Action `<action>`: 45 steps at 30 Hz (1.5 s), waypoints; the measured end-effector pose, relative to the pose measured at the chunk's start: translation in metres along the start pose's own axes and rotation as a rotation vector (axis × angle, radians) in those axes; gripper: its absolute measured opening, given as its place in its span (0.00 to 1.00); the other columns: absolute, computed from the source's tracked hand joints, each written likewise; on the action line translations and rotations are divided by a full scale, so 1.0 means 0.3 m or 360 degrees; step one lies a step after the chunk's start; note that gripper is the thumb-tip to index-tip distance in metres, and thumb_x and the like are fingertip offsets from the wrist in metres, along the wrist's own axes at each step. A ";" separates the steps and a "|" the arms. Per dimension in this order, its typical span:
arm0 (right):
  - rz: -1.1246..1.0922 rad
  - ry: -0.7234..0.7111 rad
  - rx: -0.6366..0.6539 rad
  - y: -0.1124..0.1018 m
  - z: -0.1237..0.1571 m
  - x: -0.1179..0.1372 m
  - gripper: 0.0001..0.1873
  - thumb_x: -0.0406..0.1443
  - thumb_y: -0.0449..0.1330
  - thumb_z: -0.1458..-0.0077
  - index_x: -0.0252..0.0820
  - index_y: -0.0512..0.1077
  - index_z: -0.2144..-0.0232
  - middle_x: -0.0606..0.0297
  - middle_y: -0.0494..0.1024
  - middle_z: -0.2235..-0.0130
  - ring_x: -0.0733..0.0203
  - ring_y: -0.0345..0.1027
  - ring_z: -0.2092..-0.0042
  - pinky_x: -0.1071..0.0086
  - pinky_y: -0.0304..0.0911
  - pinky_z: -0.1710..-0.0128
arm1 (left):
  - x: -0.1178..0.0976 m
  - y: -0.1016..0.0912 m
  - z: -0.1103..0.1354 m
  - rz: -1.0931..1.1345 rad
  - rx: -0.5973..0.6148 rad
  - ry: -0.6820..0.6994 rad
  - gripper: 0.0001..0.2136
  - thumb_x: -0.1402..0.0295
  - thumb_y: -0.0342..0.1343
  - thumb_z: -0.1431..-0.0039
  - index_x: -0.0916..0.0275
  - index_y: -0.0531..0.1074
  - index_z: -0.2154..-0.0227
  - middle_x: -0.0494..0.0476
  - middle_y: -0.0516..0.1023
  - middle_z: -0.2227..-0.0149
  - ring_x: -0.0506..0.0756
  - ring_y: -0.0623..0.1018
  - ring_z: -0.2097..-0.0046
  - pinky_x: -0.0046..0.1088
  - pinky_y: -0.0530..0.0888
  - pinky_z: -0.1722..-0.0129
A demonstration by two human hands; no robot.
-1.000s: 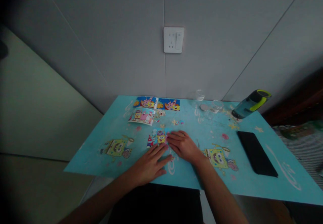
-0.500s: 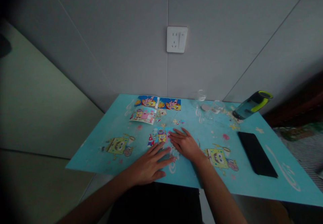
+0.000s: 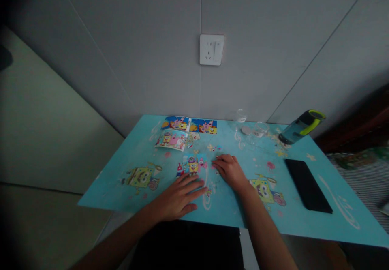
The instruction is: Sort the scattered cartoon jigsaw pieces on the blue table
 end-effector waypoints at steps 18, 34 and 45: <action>0.0032 -0.0026 0.0023 -0.020 0.008 0.018 0.16 0.36 0.56 0.36 0.51 0.76 0.48 0.58 0.74 0.44 0.50 0.66 0.43 0.53 0.60 0.45 | -0.022 0.007 -0.159 -0.0094 -0.0214 -0.0119 0.20 0.55 0.45 0.30 0.62 0.66 0.44 0.62 0.69 0.41 0.61 0.64 0.36 0.45 0.55 0.33; 0.0297 0.0047 0.0046 -0.033 0.005 0.027 0.21 0.29 0.60 0.44 0.50 0.77 0.50 0.56 0.72 0.42 0.46 0.61 0.41 0.49 0.54 0.43 | -0.021 0.033 -0.255 -0.0159 -0.0205 -0.0114 0.21 0.57 0.47 0.31 0.64 0.64 0.41 0.62 0.73 0.47 0.61 0.70 0.42 0.46 0.54 0.33; -0.0003 -0.0130 0.0107 -0.040 0.013 0.031 0.21 0.28 0.57 0.46 0.49 0.78 0.52 0.61 0.77 0.46 0.51 0.68 0.44 0.51 0.56 0.42 | 0.045 0.012 -0.256 -0.0326 -0.0346 -0.0305 0.19 0.57 0.49 0.33 0.62 0.68 0.46 0.63 0.74 0.52 0.64 0.70 0.43 0.49 0.60 0.39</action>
Point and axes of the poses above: each hand's wrist, its own z-axis away from the middle knuckle, its own y-axis out of the palm, x = y × z, the point moved 5 cm from there along -z, towards the middle knuckle
